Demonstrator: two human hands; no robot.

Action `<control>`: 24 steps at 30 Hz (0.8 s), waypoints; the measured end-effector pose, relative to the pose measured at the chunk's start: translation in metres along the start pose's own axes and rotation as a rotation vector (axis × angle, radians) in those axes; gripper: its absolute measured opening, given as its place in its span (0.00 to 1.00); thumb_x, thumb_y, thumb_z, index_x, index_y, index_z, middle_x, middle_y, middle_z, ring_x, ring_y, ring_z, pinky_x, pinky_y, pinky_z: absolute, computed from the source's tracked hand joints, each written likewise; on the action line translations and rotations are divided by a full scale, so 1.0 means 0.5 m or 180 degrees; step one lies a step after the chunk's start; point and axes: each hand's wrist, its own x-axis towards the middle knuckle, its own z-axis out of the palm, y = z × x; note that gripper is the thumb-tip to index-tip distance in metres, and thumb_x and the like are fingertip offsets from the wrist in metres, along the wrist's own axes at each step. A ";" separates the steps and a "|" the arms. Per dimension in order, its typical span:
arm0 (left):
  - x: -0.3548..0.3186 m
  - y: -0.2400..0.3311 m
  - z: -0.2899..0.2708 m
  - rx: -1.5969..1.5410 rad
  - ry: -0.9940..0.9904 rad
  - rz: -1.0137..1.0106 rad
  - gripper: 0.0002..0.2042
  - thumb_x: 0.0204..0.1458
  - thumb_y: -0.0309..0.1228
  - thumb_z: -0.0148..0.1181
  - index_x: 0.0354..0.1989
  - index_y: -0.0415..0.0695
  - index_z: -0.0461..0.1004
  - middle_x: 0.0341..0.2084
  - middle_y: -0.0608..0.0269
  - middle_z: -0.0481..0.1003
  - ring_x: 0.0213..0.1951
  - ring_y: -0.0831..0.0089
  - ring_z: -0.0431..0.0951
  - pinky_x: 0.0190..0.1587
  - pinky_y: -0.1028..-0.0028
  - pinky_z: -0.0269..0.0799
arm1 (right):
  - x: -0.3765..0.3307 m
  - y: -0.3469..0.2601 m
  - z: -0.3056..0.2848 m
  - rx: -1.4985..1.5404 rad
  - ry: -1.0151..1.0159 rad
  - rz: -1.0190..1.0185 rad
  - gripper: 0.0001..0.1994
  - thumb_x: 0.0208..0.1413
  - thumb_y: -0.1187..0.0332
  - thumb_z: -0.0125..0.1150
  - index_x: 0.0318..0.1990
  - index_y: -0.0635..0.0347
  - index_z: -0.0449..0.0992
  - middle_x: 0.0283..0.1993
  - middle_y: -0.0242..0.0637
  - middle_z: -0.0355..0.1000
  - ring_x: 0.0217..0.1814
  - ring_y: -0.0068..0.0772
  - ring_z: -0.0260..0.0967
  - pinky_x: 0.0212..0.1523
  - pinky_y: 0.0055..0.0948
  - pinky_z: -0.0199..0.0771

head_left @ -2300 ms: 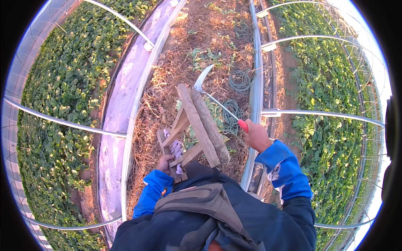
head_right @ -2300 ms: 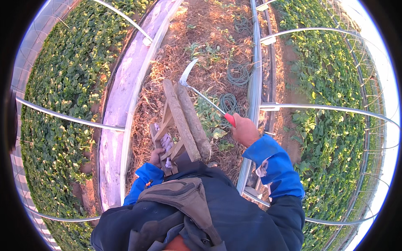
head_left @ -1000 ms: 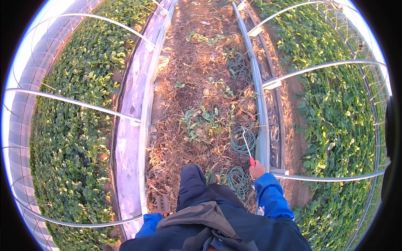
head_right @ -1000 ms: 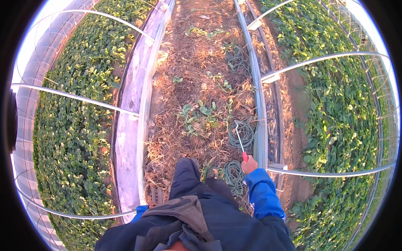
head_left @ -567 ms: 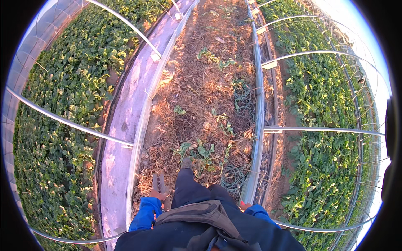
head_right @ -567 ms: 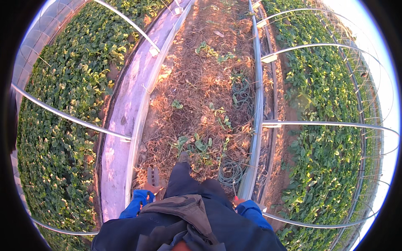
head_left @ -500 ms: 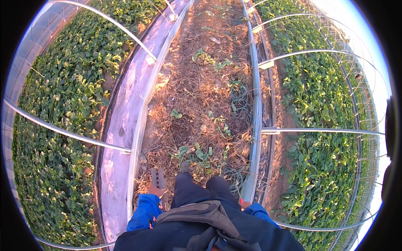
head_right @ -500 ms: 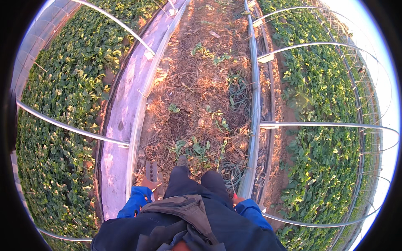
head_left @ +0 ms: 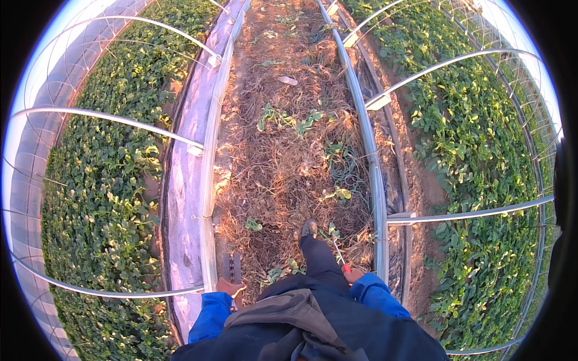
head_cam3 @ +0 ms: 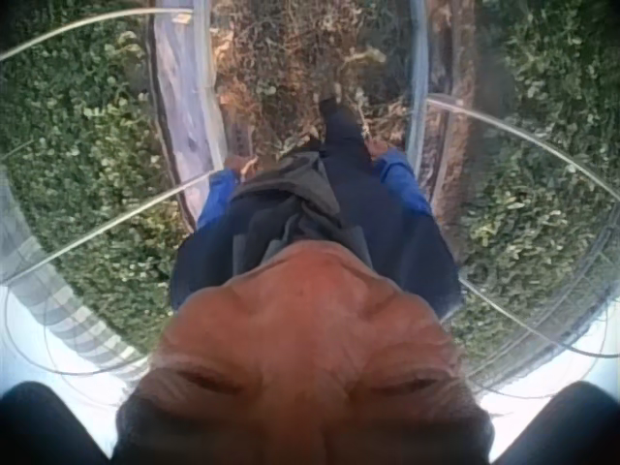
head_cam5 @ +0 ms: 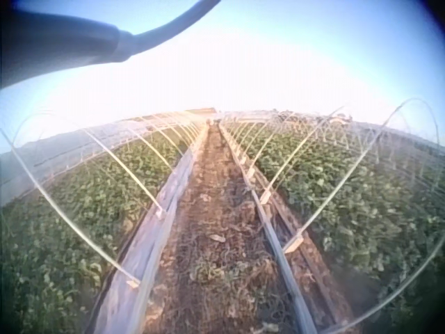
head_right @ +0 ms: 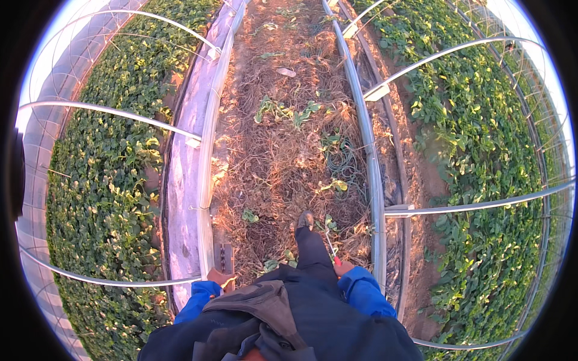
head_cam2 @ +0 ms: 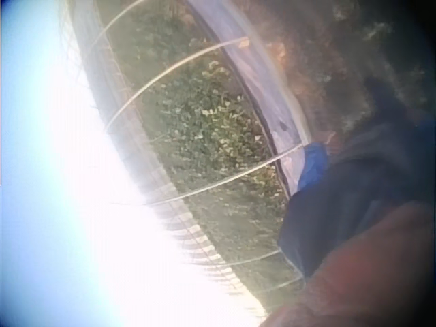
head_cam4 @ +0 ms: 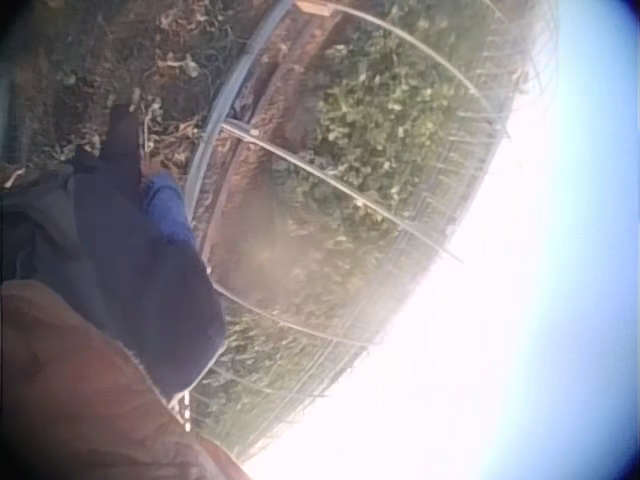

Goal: The person uses a sickle to cut and gather dry plant debris and a wooden lattice from the ground inside a greenhouse. They walk along the row and place the collected debris into a red utility cart.

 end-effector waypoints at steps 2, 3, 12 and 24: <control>0.053 0.063 -0.021 0.0286 -0.0618 -0.0563 0.41 0.25 0.58 0.78 0.35 0.27 0.75 0.34 0.39 0.79 0.39 0.50 0.81 0.44 0.60 0.75 | 0.068 -0.021 -0.076 0.0318 -0.0084 -0.0014 0.28 0.49 0.44 0.56 0.42 0.62 0.80 0.39 0.57 0.77 0.46 0.58 0.75 0.46 0.48 0.71; 0.060 0.094 -0.026 0.0116 -0.0625 -0.0352 0.42 0.23 0.61 0.76 0.31 0.26 0.77 0.33 0.38 0.79 0.37 0.51 0.81 0.42 0.60 0.76 | 0.101 -0.032 -0.122 -0.0138 0.0027 0.0298 0.29 0.49 0.42 0.56 0.40 0.62 0.81 0.39 0.58 0.77 0.46 0.59 0.75 0.45 0.49 0.71; 0.240 0.283 -0.018 0.0088 -0.0672 -0.0454 0.36 0.28 0.55 0.74 0.32 0.28 0.79 0.30 0.43 0.80 0.35 0.54 0.82 0.38 0.56 0.76 | 0.369 -0.206 -0.456 0.0259 0.0594 0.0476 0.23 0.49 0.53 0.60 0.36 0.70 0.79 0.30 0.54 0.76 0.33 0.54 0.76 0.31 0.46 0.73; 0.839 0.679 -0.177 0.0178 -0.1339 -0.0637 0.41 0.26 0.61 0.75 0.37 0.30 0.78 0.34 0.46 0.80 0.33 0.59 0.81 0.36 0.64 0.76 | 0.622 -0.512 -0.660 -0.0020 0.0313 0.0736 0.18 0.46 0.57 0.62 0.36 0.66 0.81 0.27 0.48 0.77 0.28 0.43 0.78 0.32 0.43 0.76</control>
